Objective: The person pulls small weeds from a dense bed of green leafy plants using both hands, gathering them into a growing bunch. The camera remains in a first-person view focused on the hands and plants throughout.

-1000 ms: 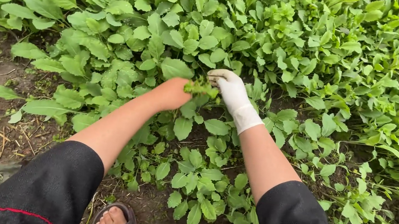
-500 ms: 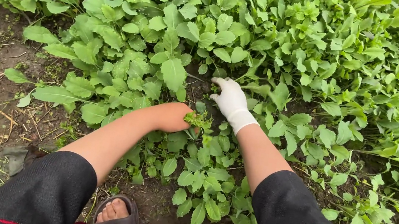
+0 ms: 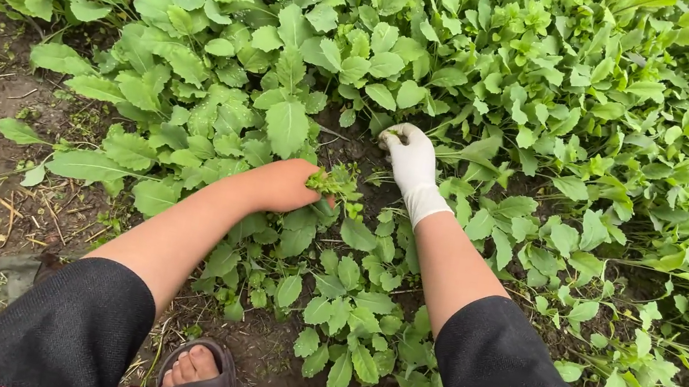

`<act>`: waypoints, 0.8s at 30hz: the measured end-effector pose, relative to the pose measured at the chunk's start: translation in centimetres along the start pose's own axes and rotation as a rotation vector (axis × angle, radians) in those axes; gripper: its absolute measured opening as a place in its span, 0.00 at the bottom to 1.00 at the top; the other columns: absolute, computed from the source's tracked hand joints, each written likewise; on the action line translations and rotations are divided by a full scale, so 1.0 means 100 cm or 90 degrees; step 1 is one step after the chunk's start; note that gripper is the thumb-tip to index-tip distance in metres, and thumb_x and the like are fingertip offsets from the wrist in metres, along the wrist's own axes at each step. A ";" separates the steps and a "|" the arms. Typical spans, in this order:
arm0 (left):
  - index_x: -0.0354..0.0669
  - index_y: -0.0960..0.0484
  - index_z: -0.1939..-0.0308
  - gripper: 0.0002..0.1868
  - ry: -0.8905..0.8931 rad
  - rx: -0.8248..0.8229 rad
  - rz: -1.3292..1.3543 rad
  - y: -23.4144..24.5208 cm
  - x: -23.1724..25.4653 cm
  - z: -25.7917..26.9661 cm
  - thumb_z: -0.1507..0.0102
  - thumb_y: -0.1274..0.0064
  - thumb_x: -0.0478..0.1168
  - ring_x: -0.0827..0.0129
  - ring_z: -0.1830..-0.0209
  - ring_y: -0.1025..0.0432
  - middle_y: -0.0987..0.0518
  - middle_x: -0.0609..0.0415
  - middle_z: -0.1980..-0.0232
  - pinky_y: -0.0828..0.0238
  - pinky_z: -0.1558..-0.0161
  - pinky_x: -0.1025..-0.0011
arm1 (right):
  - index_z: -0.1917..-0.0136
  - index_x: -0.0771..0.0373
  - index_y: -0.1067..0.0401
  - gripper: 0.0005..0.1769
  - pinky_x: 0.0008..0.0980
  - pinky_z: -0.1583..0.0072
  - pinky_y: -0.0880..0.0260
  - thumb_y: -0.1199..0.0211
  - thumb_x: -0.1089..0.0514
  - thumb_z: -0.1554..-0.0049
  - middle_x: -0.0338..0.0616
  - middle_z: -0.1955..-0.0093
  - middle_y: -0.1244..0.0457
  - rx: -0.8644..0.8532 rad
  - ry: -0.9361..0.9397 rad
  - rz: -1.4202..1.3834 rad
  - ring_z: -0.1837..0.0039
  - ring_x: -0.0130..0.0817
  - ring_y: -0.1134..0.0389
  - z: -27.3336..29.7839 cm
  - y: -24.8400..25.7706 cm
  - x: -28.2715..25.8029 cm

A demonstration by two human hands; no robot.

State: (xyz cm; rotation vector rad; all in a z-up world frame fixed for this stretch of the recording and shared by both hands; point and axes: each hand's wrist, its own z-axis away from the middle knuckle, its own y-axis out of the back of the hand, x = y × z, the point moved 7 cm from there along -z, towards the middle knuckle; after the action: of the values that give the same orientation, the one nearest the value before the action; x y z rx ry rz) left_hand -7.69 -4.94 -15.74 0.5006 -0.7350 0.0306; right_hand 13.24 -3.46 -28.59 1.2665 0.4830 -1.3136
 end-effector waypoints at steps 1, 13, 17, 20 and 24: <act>0.49 0.30 0.76 0.10 -0.001 -0.001 0.000 0.000 0.000 -0.001 0.39 0.56 0.39 0.67 0.79 0.37 0.32 0.59 0.78 0.35 0.67 0.68 | 0.52 0.56 0.24 0.08 0.31 0.49 0.26 0.39 0.56 0.45 0.44 0.57 0.29 0.002 0.000 0.000 0.52 0.31 0.27 0.003 0.003 -0.006; 0.44 0.18 0.60 0.11 0.060 0.012 -0.002 0.002 -0.020 -0.010 0.37 0.54 0.44 0.58 0.66 0.25 0.20 0.51 0.65 0.29 0.58 0.64 | 0.47 0.66 0.36 0.10 0.29 0.54 0.21 0.53 0.58 0.36 0.51 0.56 0.32 0.001 -0.034 -0.166 0.54 0.35 0.27 -0.008 0.028 -0.001; 0.46 0.17 0.57 0.13 0.060 0.020 -0.015 0.000 -0.025 -0.013 0.37 0.53 0.45 0.55 0.61 0.23 0.18 0.48 0.62 0.28 0.55 0.61 | 0.47 0.67 0.37 0.10 0.26 0.61 0.21 0.51 0.57 0.37 0.44 0.61 0.35 0.022 -0.033 -0.168 0.63 0.26 0.31 -0.041 0.039 0.038; 0.45 0.17 0.55 0.14 0.063 0.024 -0.017 0.004 -0.017 -0.009 0.37 0.53 0.45 0.54 0.60 0.22 0.18 0.47 0.62 0.27 0.55 0.61 | 0.50 0.67 0.35 0.09 0.25 0.65 0.23 0.48 0.58 0.39 0.42 0.65 0.37 0.019 -0.023 -0.169 0.67 0.23 0.34 -0.046 0.044 0.038; 0.43 0.17 0.55 0.14 0.059 0.029 -0.014 0.005 -0.007 -0.006 0.36 0.54 0.44 0.55 0.62 0.23 0.19 0.47 0.63 0.27 0.55 0.62 | 0.53 0.67 0.33 0.08 0.25 0.67 0.26 0.50 0.60 0.41 0.42 0.69 0.39 0.017 0.040 -0.156 0.69 0.24 0.36 -0.018 0.056 -0.029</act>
State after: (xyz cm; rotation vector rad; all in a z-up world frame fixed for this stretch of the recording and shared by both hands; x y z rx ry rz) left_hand -7.95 -4.11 -16.41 0.5478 -0.6391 0.0502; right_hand 18.04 -1.93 -24.47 1.3051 0.6838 -1.4906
